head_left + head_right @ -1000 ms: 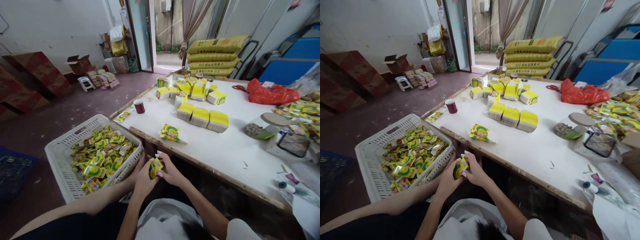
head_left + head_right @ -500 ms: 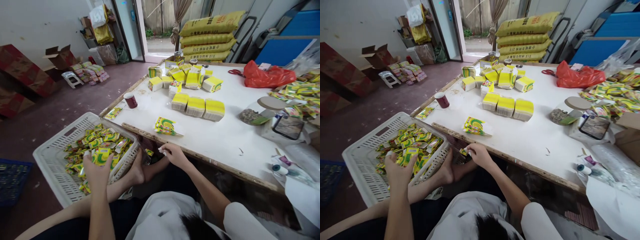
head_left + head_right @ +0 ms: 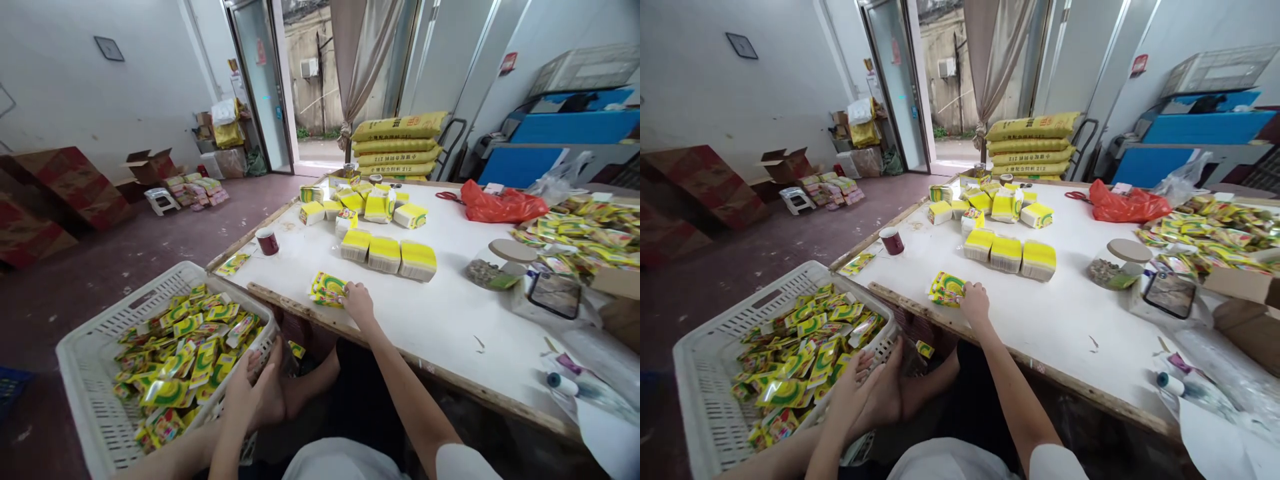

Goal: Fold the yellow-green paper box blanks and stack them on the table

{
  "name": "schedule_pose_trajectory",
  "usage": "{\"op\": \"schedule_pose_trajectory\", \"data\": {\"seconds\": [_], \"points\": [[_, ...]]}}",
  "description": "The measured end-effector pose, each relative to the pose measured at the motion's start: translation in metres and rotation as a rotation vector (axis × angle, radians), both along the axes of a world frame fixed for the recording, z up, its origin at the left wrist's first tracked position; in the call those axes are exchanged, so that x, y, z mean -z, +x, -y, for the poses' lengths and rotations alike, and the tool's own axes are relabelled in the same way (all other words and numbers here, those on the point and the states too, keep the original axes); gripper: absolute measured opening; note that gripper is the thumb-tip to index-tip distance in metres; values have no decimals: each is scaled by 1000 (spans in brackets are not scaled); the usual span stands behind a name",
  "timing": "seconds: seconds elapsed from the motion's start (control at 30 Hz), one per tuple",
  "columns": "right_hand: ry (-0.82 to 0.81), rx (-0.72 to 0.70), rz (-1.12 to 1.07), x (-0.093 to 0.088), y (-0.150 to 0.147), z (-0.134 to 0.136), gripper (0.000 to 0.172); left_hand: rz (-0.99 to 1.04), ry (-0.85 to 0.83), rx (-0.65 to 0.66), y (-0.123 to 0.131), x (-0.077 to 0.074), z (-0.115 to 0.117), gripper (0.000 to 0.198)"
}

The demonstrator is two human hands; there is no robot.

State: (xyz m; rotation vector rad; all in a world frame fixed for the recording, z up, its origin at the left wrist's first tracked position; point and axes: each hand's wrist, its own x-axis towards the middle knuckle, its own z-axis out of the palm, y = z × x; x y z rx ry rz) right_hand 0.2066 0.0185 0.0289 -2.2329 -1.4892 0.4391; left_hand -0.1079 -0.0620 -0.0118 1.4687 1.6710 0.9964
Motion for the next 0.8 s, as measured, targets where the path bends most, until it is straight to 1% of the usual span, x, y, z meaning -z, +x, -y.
{"op": "schedule_pose_trajectory", "data": {"seconds": [0.13, 0.27, 0.4, 0.63, 0.8], "points": [[-10, 7, 21, -5, -5, 0, 25, 7, 10, 45, 9, 2, 4, 64], [16, 19, 28, -8, -10, -2, 28, -2, 35, 128, 15, 6, 7, 57], [29, 15, 24, -4, -11, -3, 29, -12, 50, 165, 16, 11, 7, 53], [29, 10, 5, 3, -11, -5, 28, -38, 2, 193, 20, 17, 9, 55], [50, -2, -20, 7, -9, -6, 27, -66, -39, 289, 27, 17, 11, 57]]}}
